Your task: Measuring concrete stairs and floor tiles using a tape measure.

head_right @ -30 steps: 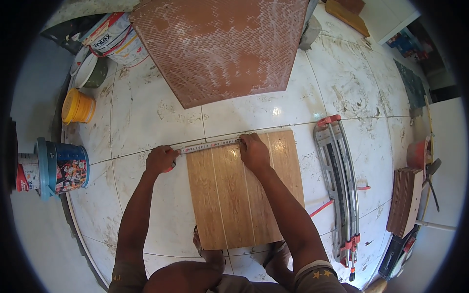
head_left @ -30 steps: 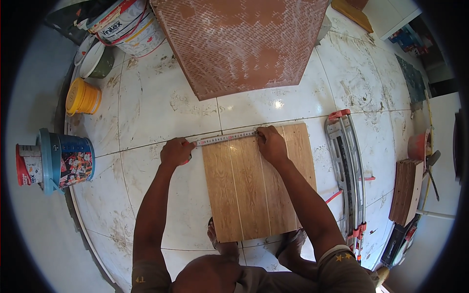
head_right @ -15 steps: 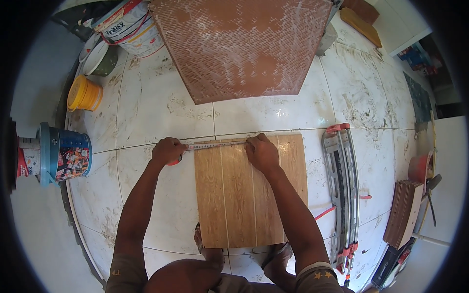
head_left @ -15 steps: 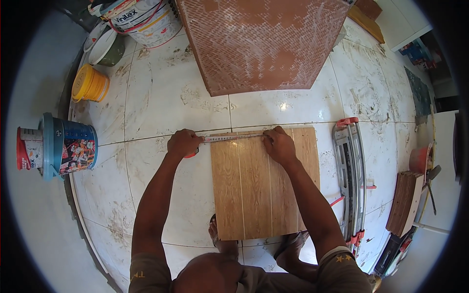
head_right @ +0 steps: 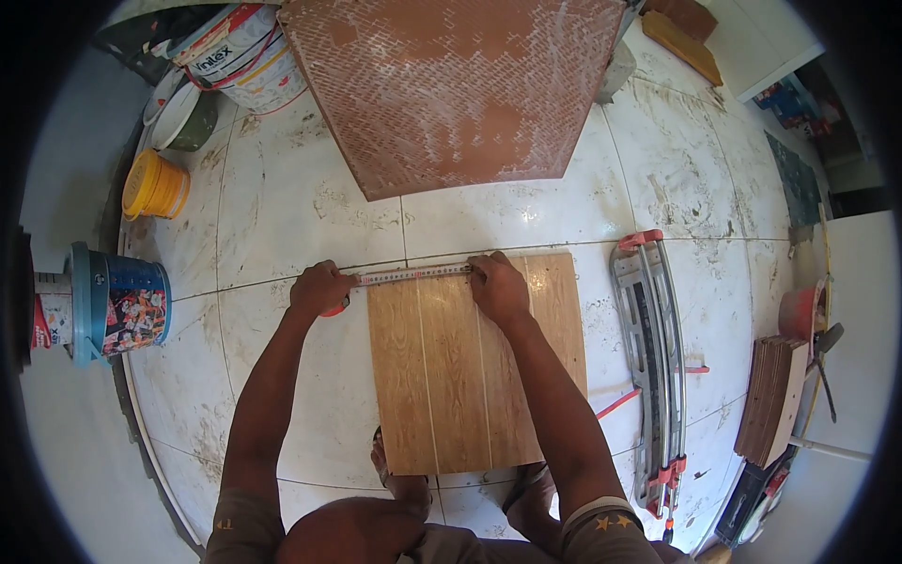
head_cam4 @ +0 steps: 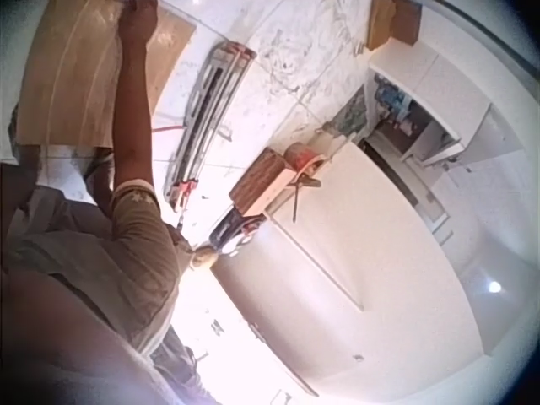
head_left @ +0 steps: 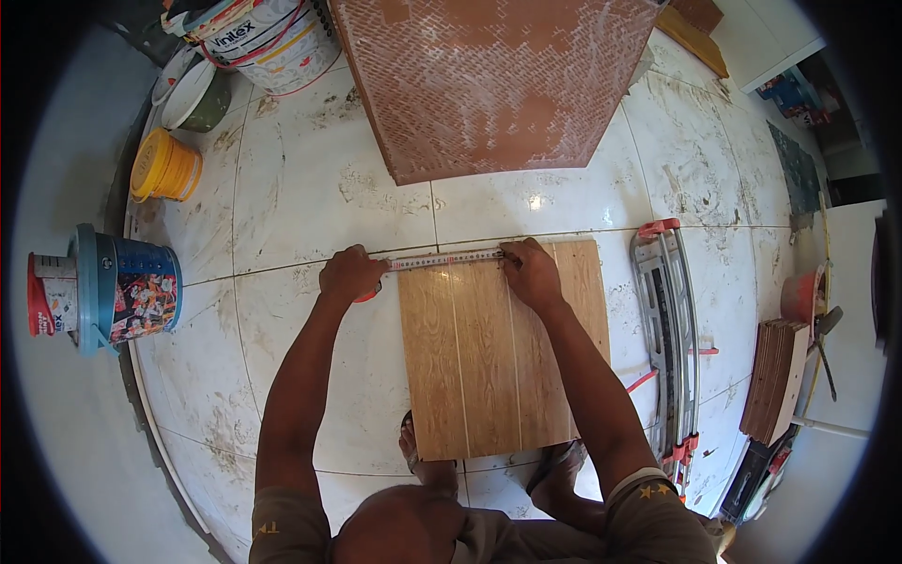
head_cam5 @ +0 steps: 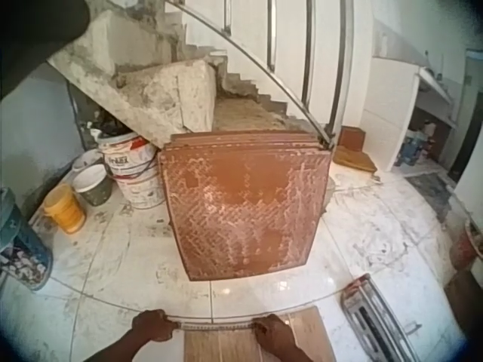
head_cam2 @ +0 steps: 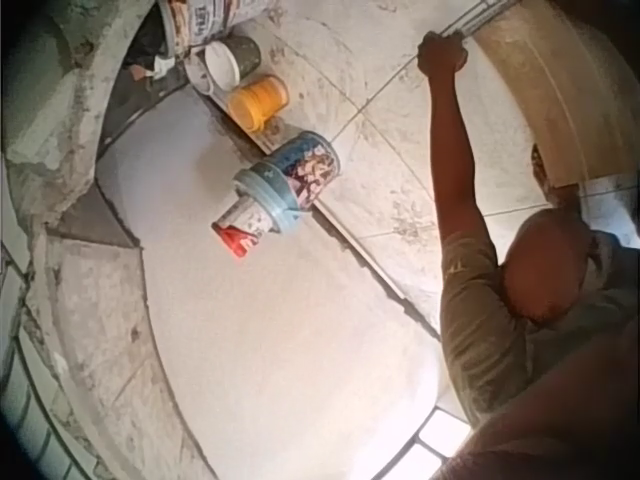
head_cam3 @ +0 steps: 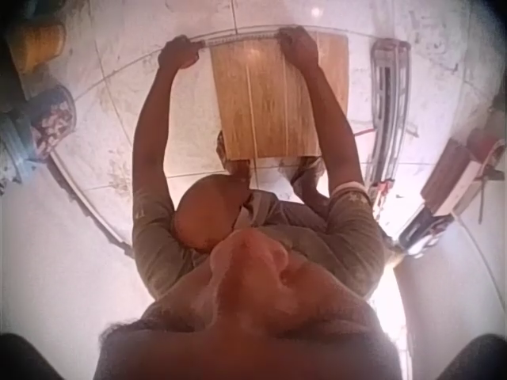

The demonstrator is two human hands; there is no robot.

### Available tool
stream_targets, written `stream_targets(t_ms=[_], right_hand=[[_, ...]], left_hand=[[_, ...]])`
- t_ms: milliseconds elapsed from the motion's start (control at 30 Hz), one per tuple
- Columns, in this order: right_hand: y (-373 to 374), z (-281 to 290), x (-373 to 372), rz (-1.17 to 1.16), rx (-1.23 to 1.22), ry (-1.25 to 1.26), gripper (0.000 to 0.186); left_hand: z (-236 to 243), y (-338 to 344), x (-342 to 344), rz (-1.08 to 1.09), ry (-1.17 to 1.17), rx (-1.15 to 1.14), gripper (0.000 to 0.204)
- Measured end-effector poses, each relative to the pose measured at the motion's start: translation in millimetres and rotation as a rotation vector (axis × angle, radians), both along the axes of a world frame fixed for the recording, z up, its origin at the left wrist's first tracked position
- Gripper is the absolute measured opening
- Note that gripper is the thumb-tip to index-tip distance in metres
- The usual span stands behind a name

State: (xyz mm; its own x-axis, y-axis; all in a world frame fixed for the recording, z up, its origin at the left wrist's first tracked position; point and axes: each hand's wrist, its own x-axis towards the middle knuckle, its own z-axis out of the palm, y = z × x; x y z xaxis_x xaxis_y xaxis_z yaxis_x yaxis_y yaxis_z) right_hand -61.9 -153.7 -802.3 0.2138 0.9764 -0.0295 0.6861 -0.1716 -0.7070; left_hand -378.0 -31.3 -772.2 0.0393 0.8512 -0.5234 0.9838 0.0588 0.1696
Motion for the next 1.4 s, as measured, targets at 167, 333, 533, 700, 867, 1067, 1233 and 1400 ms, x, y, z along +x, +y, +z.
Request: stream_targets(t_ms=[167,333,533,700,867,1067,1233,1400], right_hand=[[4,-3,3,0.038,0.011,0.011,0.027],[6,2,7,0.066,-0.005,0.025,0.026],[8,-1,6,0.075,-0.034,0.032,0.025],[9,-2,9,0.076,-0.074,0.074,0.024],[11,1,8,0.081,-0.086,0.070,0.023],[12,-3,7,0.091,-0.056,0.064,0.021],[11,-12,11,0.073,0.000,0.011,0.024],[11,0,4,0.071,-0.025,0.031,0.022]], left_hand=[[13,13,2,-0.047,0.048,-0.122,0.067],[6,26,4,-0.055,0.014,-0.183,0.066],[14,32,5,0.003,0.023,-0.251,0.064],[13,33,9,0.000,0.041,-0.244,0.063],[3,38,3,-0.017,0.008,-0.297,0.059],[-4,44,0,-0.007,0.011,-0.340,0.056],[-5,45,6,-0.031,0.034,-0.324,0.053],[-5,50,3,-0.041,0.051,-0.405,0.063]])
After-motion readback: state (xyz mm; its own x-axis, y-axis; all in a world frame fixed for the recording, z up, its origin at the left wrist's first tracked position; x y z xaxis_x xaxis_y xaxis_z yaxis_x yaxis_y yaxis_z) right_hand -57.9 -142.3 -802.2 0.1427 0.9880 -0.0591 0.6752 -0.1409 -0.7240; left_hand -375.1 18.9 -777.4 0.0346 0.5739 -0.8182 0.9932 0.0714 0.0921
